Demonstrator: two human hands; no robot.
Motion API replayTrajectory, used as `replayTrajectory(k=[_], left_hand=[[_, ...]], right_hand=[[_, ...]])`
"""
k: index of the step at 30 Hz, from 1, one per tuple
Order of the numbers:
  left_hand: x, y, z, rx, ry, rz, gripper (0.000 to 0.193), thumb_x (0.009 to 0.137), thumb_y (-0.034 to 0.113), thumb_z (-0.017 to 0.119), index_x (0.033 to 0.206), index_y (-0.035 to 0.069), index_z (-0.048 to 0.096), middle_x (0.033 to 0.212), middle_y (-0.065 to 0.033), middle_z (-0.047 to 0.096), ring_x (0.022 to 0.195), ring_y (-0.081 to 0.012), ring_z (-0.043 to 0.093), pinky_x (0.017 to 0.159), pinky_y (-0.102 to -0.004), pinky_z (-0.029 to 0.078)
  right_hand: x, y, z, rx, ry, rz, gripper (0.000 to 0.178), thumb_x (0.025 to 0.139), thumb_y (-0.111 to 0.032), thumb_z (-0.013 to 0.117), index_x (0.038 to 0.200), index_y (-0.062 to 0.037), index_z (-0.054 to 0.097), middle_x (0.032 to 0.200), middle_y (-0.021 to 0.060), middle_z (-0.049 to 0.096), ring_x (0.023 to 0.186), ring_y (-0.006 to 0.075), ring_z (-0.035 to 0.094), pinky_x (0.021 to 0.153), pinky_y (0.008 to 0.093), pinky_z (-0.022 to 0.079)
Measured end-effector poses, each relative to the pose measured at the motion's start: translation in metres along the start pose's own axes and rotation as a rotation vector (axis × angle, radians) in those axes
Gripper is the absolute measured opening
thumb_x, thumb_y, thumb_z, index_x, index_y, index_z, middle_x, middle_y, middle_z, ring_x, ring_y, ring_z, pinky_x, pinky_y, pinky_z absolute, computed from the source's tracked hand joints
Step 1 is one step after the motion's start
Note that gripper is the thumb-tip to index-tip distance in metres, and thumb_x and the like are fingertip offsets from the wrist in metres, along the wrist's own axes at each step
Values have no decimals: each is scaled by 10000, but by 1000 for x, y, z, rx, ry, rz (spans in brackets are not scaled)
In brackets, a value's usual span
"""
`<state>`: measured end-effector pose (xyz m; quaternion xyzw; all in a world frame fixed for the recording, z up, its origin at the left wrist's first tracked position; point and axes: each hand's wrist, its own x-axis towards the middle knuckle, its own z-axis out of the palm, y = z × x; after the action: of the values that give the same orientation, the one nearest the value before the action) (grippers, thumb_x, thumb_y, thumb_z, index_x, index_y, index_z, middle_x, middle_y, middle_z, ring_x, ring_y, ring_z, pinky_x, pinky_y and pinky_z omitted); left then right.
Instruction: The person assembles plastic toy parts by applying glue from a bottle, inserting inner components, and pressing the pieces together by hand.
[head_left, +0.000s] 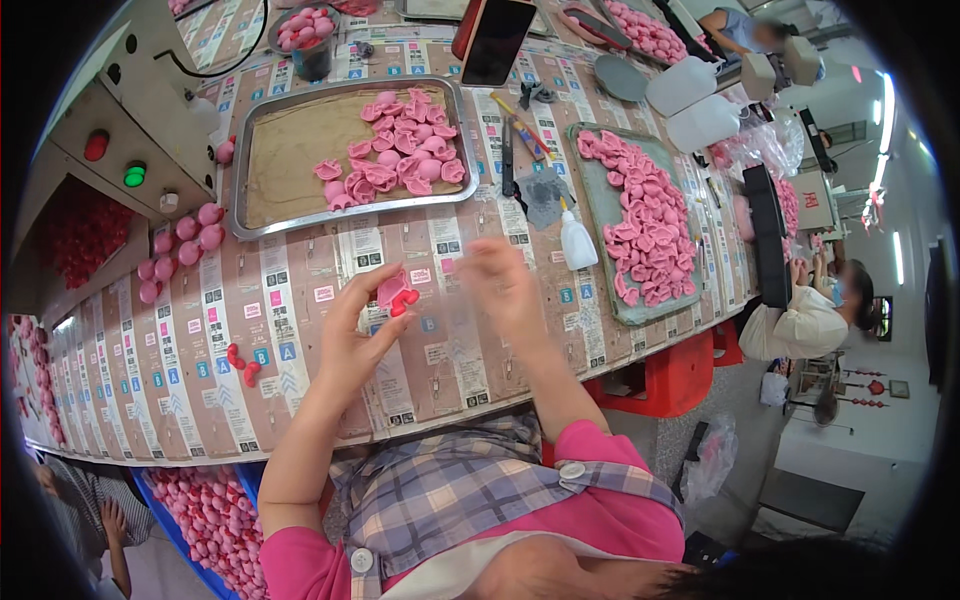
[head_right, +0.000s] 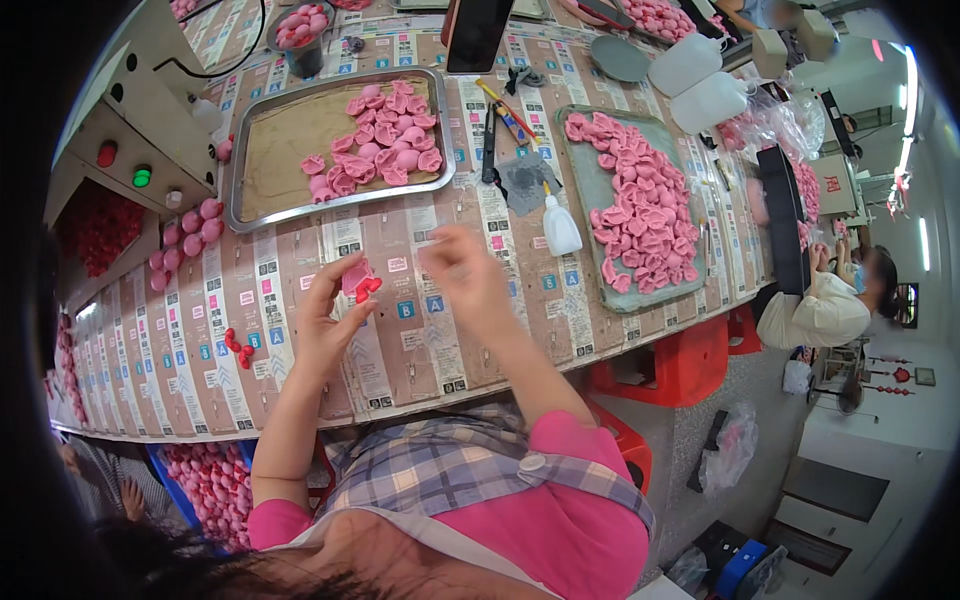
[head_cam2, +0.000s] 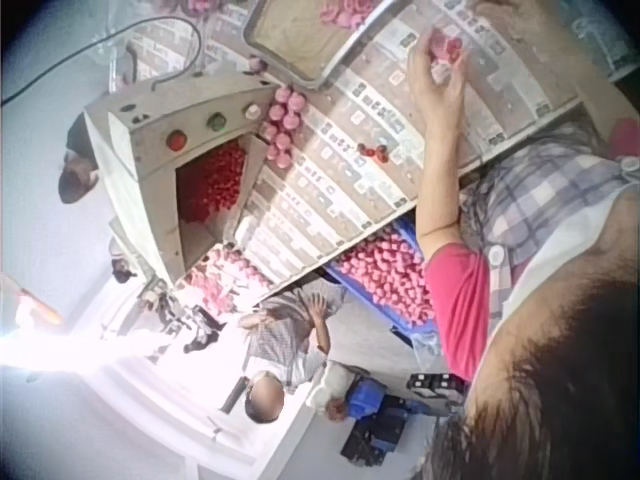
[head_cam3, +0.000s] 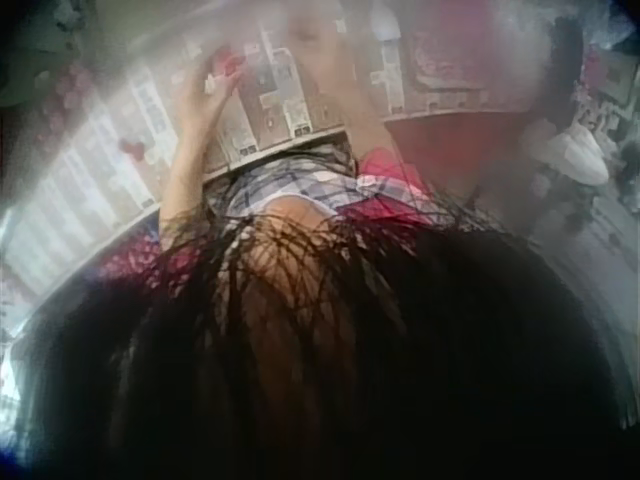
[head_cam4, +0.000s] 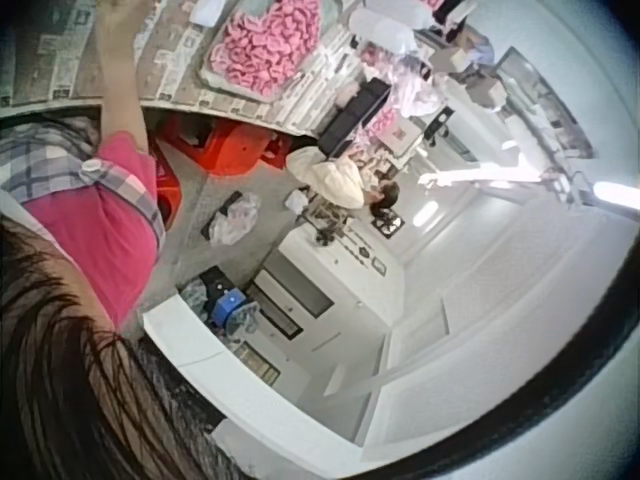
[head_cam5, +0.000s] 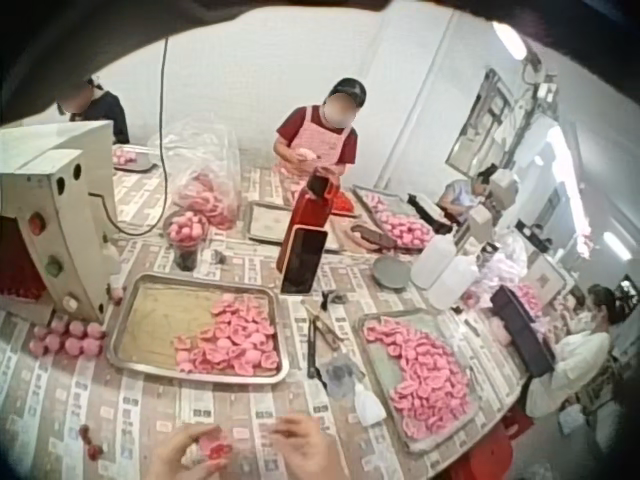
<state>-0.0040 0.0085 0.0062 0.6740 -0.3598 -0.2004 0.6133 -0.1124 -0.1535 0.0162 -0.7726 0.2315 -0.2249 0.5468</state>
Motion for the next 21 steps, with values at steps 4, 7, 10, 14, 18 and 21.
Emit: replayTrajectory(k=[4,7,10,14,18,21], left_hand=[[0,0,-2,-309,-23,-150,482,734,7,615,1191,14,460,1098,-76,530,993,-150,516,870,-282,399],[1,1,-1,-381,-79,-169,493,757,-8,579,1224,4,422,1138,-77,501,1014,-145,508,905,-280,382],[1,3,-1,-434,-122,-188,477,761,-29,545,1218,10,415,1121,-79,504,993,-155,529,908,-282,381],[0,0,-2,-463,-86,-189,427,760,-12,560,1163,10,421,1088,-74,516,998,-148,527,891,-279,395],[-1,-3,-2,-414,-87,-158,416,762,19,590,1135,19,406,1080,-90,525,987,-136,515,858,-277,404],[0,4,-1,-394,-99,-165,409,763,18,590,1133,20,416,1052,-73,527,974,-130,517,850,-272,409]], right_hand=[[21,24,-88,-810,436,-137,269,735,-200,630,924,-16,578,865,124,587,828,282,543,734,360,419],[14,45,-116,-1184,345,-26,341,736,-303,626,916,-16,582,855,149,578,811,322,519,735,402,398],[11,53,-113,-1103,328,47,395,715,-370,637,882,-16,585,828,163,575,808,324,525,729,414,397],[13,51,-104,-1067,301,140,406,708,-381,645,834,-1,578,796,175,574,788,328,528,715,423,399],[8,47,-97,-976,268,153,397,699,-349,672,803,15,551,768,152,584,698,292,550,640,369,425],[4,22,-88,-464,280,235,374,680,-296,711,827,-2,532,768,104,581,677,200,556,623,290,435]])
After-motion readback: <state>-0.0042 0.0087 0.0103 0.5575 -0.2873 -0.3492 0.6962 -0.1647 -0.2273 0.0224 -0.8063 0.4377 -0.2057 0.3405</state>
